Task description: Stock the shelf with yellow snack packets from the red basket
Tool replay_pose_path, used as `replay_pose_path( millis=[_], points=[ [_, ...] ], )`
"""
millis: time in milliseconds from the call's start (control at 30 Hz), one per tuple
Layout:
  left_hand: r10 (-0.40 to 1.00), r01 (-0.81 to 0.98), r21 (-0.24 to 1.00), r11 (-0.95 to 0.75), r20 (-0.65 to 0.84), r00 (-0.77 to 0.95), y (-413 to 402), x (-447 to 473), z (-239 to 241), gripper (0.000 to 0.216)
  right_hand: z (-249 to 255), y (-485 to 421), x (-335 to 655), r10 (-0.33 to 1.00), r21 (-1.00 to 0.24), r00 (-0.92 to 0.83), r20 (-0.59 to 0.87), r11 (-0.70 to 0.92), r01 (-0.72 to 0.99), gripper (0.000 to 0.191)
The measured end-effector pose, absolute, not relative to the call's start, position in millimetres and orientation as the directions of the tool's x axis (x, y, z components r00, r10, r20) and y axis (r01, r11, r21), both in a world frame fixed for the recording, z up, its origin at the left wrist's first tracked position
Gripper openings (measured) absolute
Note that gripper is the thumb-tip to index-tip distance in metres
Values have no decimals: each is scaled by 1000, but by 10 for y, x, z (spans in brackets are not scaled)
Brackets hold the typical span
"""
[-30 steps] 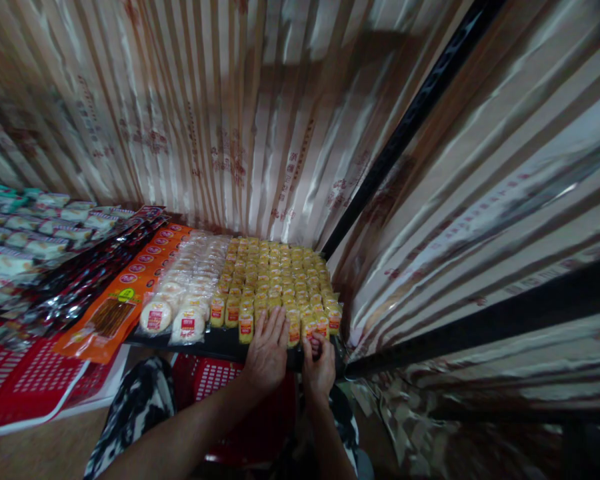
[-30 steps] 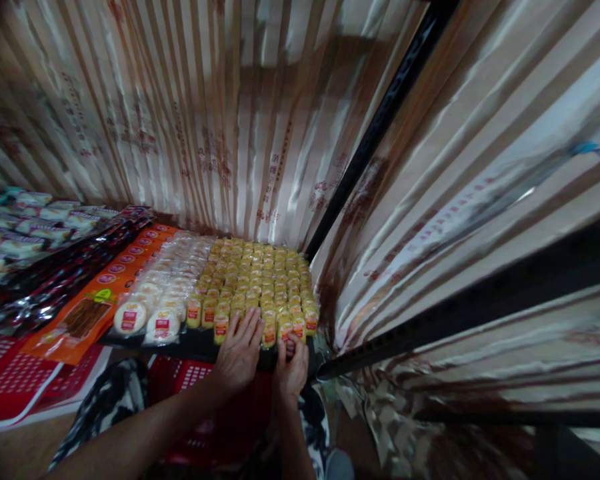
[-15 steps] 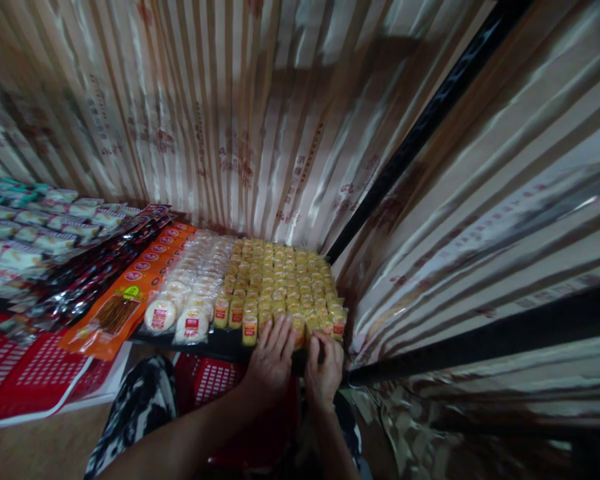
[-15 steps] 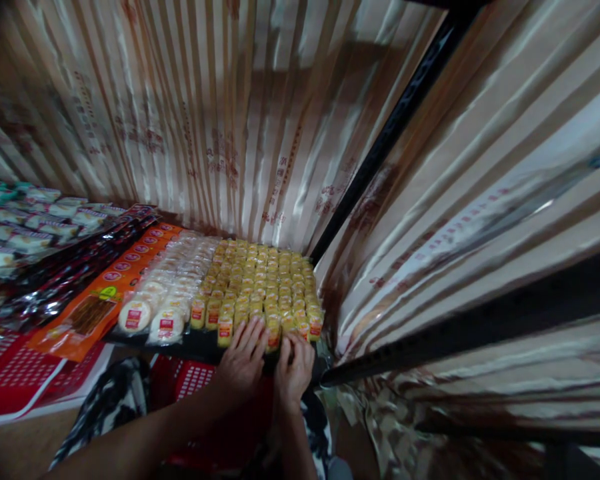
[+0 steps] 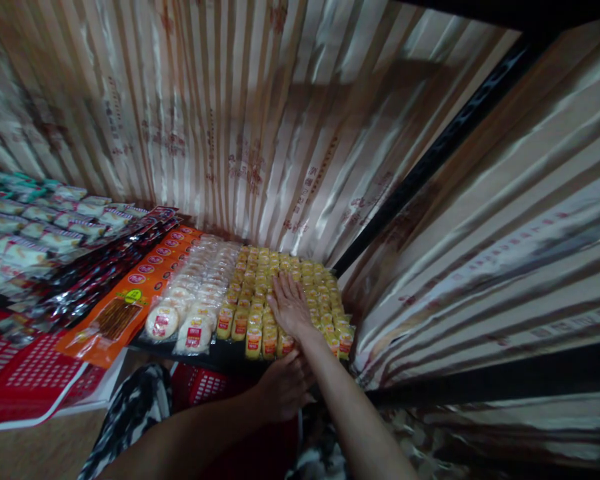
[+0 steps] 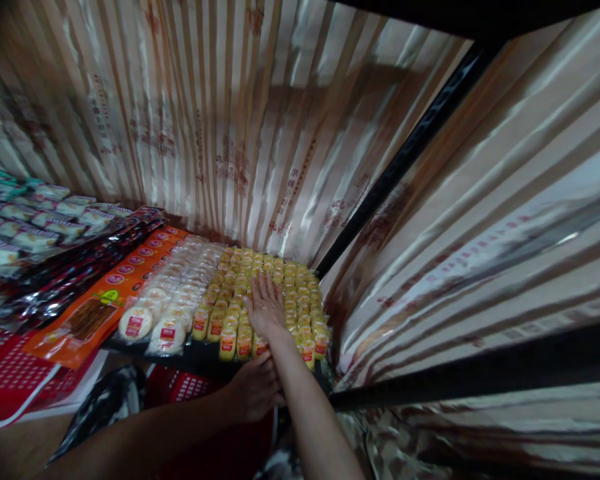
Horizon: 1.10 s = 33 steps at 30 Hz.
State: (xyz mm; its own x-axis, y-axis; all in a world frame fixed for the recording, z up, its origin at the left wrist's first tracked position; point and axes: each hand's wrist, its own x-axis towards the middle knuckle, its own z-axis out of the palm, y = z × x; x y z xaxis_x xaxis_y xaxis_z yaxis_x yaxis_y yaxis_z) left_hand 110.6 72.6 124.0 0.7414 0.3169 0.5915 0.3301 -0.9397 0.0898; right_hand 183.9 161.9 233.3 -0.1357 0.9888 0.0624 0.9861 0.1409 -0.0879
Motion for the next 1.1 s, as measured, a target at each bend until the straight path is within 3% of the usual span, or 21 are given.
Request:
replay_pose_path(
  millis=[200, 533, 700, 1100],
  points=[
    [273, 278, 92, -956, 621, 735, 774, 1061, 1221, 42, 2197, 1638, 1986, 995, -87, -82, -49, 77, 993, 63],
    [278, 275, 94, -957, 575, 769, 792, 1029, 1309, 40, 2214, 1635, 1998, 998, -134, -43, -45, 37, 990, 65],
    [290, 284, 106, -953, 589, 754, 786, 1018, 1335, 39, 2295, 1772, 1982, 997, -100, -69, 27, 71, 992, 63],
    [297, 260, 144, -955, 519, 802, 801, 1017, 1433, 45, 2149, 1915, 2099, 997, -118, -51, -60, 44, 992, 69]
  ],
)
